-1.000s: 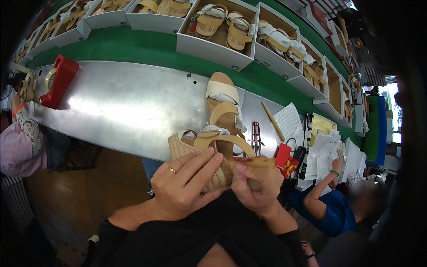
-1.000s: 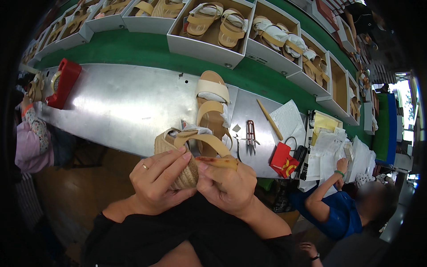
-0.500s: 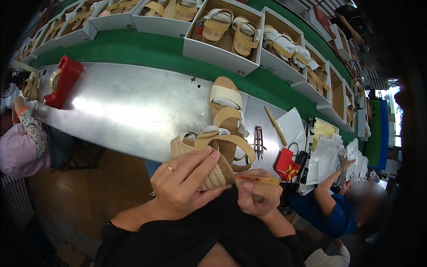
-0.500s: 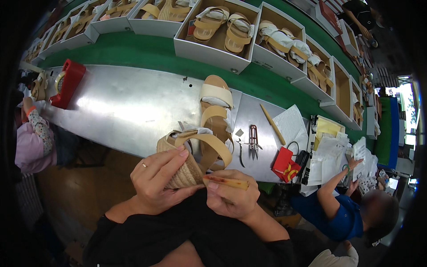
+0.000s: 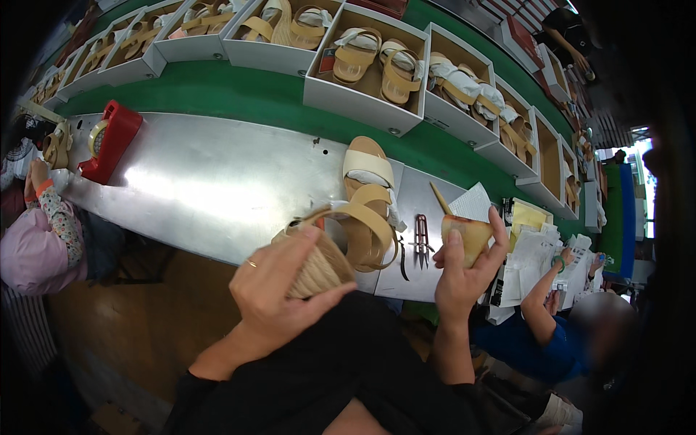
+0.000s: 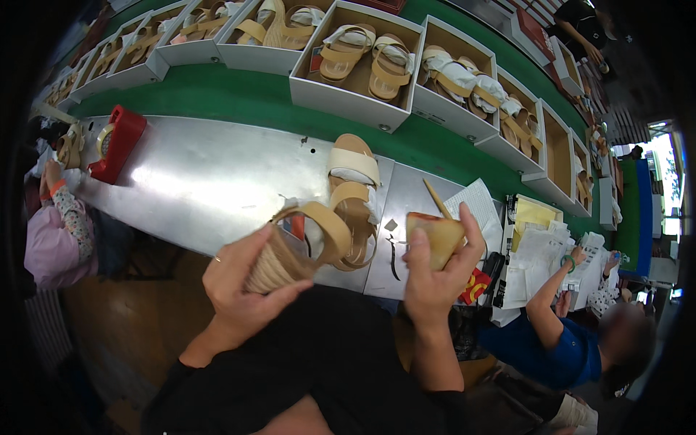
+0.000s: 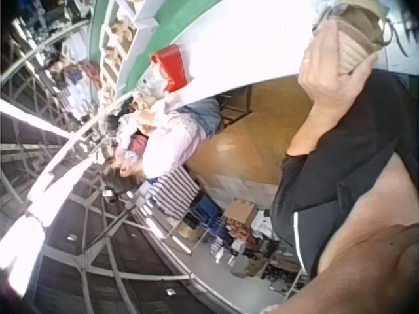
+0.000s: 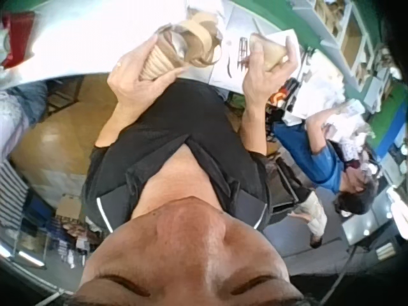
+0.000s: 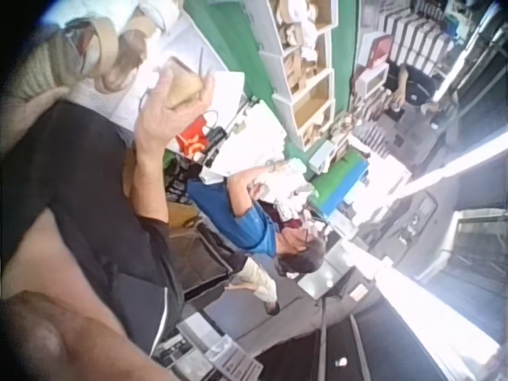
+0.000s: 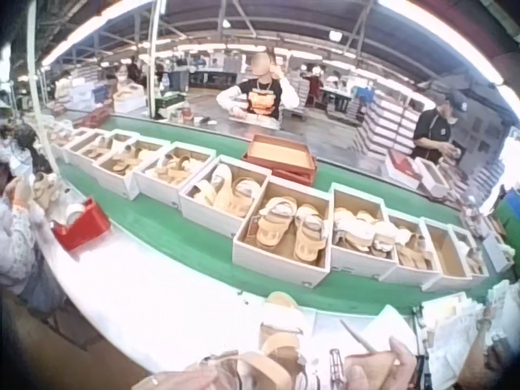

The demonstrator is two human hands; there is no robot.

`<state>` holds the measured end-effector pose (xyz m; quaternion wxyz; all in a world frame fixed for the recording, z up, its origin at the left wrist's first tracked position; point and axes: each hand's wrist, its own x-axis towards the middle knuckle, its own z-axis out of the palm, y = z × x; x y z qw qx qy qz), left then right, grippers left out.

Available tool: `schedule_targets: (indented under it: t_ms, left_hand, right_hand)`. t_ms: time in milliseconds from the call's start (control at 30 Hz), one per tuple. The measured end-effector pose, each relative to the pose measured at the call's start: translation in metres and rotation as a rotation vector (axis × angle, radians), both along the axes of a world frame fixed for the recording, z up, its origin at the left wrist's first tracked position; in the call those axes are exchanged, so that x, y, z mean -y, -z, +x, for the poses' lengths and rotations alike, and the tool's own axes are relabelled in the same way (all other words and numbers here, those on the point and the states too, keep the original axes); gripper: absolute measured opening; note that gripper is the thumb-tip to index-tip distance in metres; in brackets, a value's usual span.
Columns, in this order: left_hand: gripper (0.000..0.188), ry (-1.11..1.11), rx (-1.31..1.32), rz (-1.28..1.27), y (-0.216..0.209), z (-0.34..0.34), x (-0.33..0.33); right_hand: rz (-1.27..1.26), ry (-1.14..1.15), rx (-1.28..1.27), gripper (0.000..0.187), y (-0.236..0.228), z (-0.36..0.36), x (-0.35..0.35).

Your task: The person assembles beige platform sandals at a factory workstation. They attach straps to the sole using a small wooden tool, then place the finished pair into a white box on the conveyor belt.

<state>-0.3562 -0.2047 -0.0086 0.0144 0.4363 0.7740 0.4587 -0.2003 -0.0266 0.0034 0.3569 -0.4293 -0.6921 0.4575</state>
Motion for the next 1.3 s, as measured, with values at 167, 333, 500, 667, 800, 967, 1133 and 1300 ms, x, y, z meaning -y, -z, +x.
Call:
schedule_targets:
  t_ms: [167,333,500,667,800,967,1133,1300]
  left_hand:
    - [0.064,-0.343,0.767,0.446,0.032,-0.034,0.019]
    - [0.064,-0.361,0.75,0.383,0.119,0.025,0.045]
    - [0.039,-0.016,0.94,0.307,0.138,0.032,0.076]
    - [0.016,-0.285,0.856,0.228,0.13,-0.054,0.024]
    - [0.028,-0.079,0.853,0.024,0.147,-0.117,-0.047]
    - [0.049,0.17,0.862,-0.349,0.185,-0.128,-0.105]
    - [0.045,0.336,1.175,-0.134,0.14,-0.121,-0.103]
    - [0.048,0.505,0.908,0.298,0.046,-0.125,-0.072]
  right_hand:
    - [0.094,-0.095,0.776,0.06,0.102,0.075,-0.038]
    - [0.147,-0.121,1.001,0.062,0.118,0.092,-0.036]
    - [0.169,-0.049,0.928,0.059,0.117,0.105,-0.042]
    - [0.274,0.075,0.881,0.058,0.132,0.133,-0.066]
    - [0.519,0.077,1.017,0.05,0.128,0.119,-0.054]
    - [0.38,-0.092,0.955,0.046,0.142,0.096,-0.027]
    - [0.316,-0.034,0.979,0.05,0.15,0.093,-0.026]
    - [0.177,-0.061,0.945,0.039,0.136,0.084,-0.034]
